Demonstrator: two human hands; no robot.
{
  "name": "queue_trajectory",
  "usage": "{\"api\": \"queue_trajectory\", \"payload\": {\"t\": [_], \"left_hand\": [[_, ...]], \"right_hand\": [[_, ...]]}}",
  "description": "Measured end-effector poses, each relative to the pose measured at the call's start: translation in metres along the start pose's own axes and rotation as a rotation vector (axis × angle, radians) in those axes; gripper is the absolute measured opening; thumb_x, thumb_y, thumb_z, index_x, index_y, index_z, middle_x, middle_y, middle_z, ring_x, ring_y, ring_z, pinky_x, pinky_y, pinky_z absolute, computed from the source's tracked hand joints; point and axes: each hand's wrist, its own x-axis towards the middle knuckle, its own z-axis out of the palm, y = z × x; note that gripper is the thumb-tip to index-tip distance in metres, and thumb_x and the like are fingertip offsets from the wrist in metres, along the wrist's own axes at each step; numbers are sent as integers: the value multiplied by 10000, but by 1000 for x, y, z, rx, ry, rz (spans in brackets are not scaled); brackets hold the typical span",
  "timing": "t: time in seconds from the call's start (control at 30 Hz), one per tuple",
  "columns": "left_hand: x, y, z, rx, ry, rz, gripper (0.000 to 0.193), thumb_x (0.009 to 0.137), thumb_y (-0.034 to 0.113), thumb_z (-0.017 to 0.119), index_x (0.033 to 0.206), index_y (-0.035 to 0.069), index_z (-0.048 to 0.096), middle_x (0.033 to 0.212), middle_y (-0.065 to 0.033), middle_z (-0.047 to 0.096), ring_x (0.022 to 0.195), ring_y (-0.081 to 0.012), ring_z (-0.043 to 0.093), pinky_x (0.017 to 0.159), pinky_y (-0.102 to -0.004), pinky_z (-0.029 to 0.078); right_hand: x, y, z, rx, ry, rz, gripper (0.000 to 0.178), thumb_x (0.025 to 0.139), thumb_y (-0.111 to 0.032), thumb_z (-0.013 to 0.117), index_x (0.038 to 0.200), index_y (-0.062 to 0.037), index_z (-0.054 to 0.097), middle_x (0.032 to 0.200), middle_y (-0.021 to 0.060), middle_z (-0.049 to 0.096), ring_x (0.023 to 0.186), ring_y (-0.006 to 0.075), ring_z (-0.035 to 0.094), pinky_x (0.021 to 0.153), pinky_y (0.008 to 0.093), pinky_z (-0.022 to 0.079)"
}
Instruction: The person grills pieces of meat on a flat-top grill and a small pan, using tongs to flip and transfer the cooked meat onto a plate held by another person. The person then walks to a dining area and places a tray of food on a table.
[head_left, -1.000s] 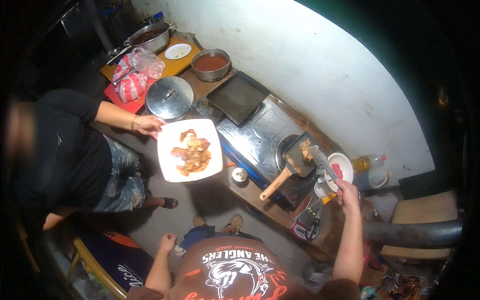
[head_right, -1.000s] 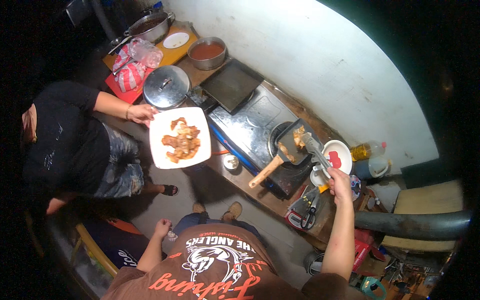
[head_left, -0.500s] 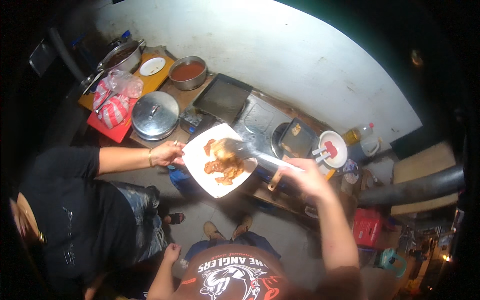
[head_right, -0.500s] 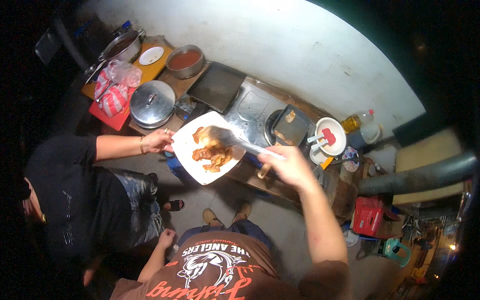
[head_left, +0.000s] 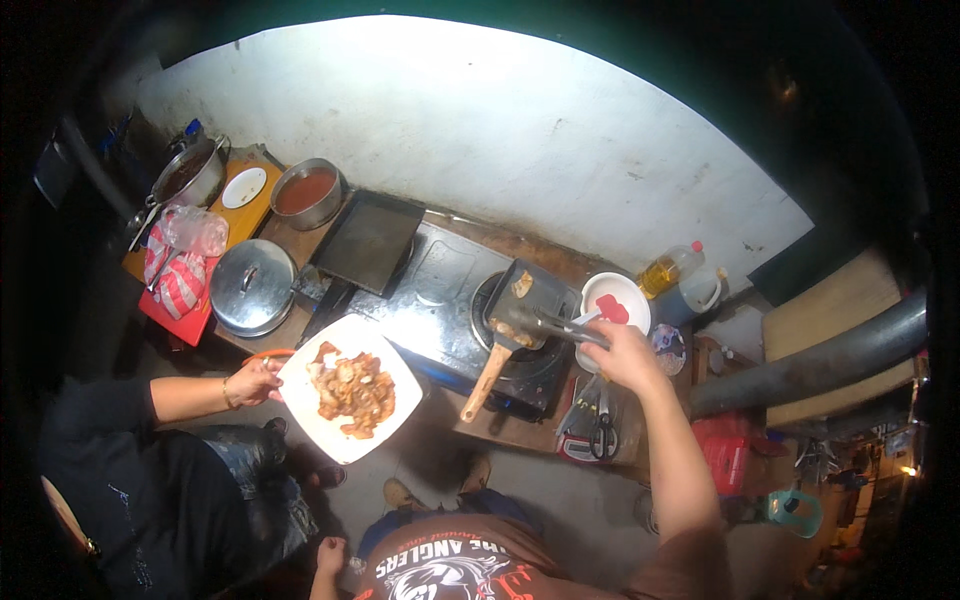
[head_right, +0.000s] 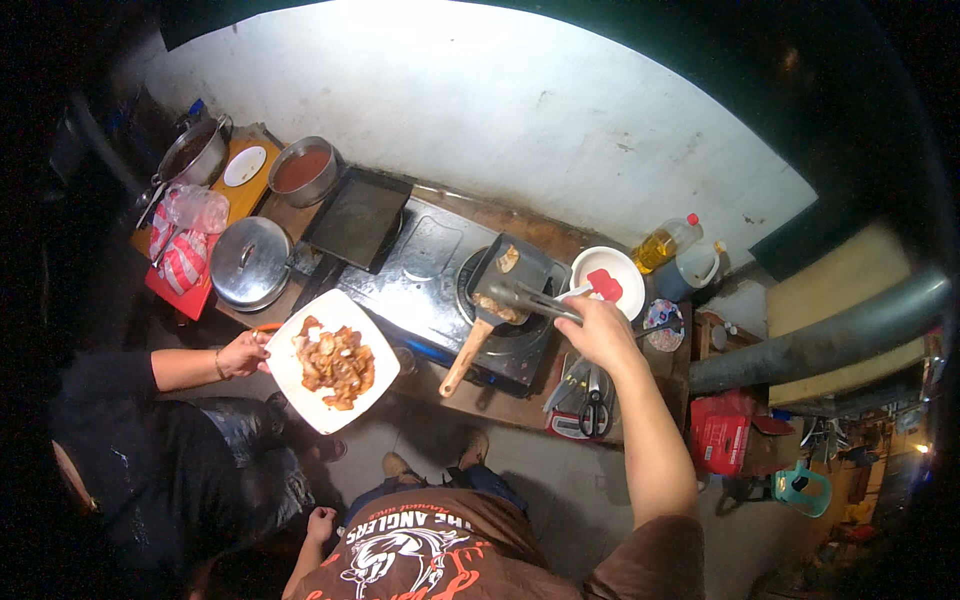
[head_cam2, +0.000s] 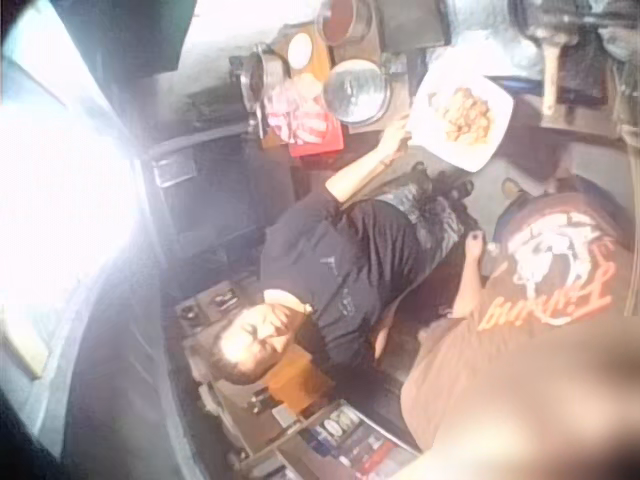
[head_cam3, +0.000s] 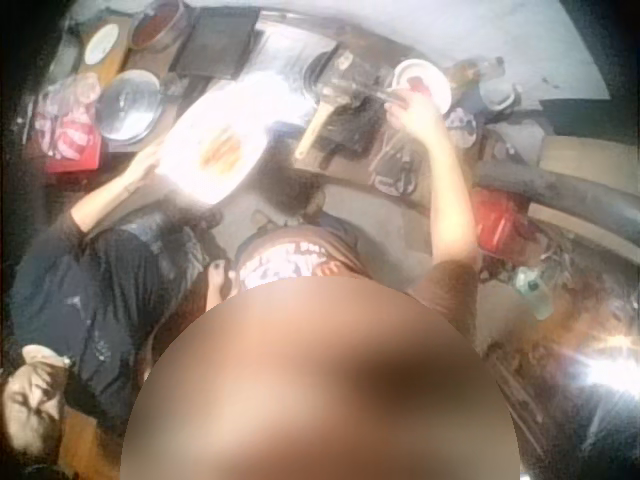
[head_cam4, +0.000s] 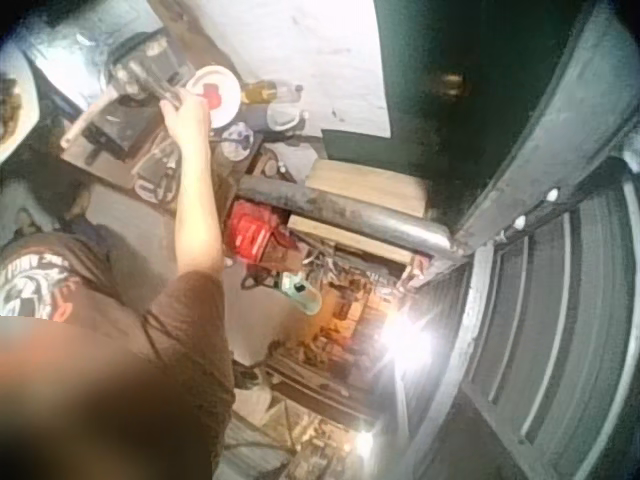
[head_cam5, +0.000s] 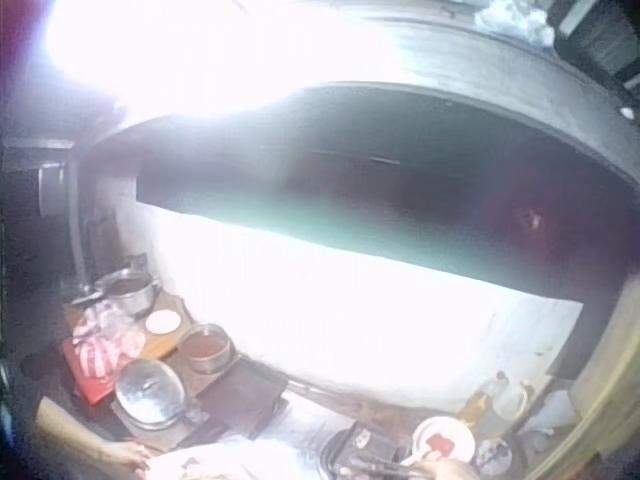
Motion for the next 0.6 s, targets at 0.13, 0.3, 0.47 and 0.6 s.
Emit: {"api": "queue_trajectory", "payload": {"t": [0.13,0.3,0.47,0.6], "left_hand": [[-24,32,25,-184,-23,-139,83,912,133,602,917,53,583,807,-36,621,689,-139,582,605,-287,467],[-40,40,53,-294,-20,-112,133,941,197,584,971,70,562,770,-39,603,618,-149,592,474,-309,460],[-52,29,79,-360,2,-106,103,934,154,576,958,56,549,768,-53,598,610,-141,579,486,-295,451],[-61,30,89,-307,34,-95,97,935,136,572,957,47,541,777,-66,604,611,-138,575,501,-275,448]], "right_hand": [[36,56,17,-68,-99,-147,398,823,-296,706,1163,-88,680,1042,196,694,971,363,667,852,443,520],[66,83,29,-37,-96,-275,393,834,-320,694,1159,-100,684,1026,179,701,975,359,666,849,456,519],[71,95,11,48,-82,-247,381,846,-322,681,1145,-86,694,1013,179,704,947,357,672,816,447,519],[66,103,-7,92,-40,-252,388,851,-327,678,1128,-57,699,998,184,705,925,352,677,801,434,517]]}}
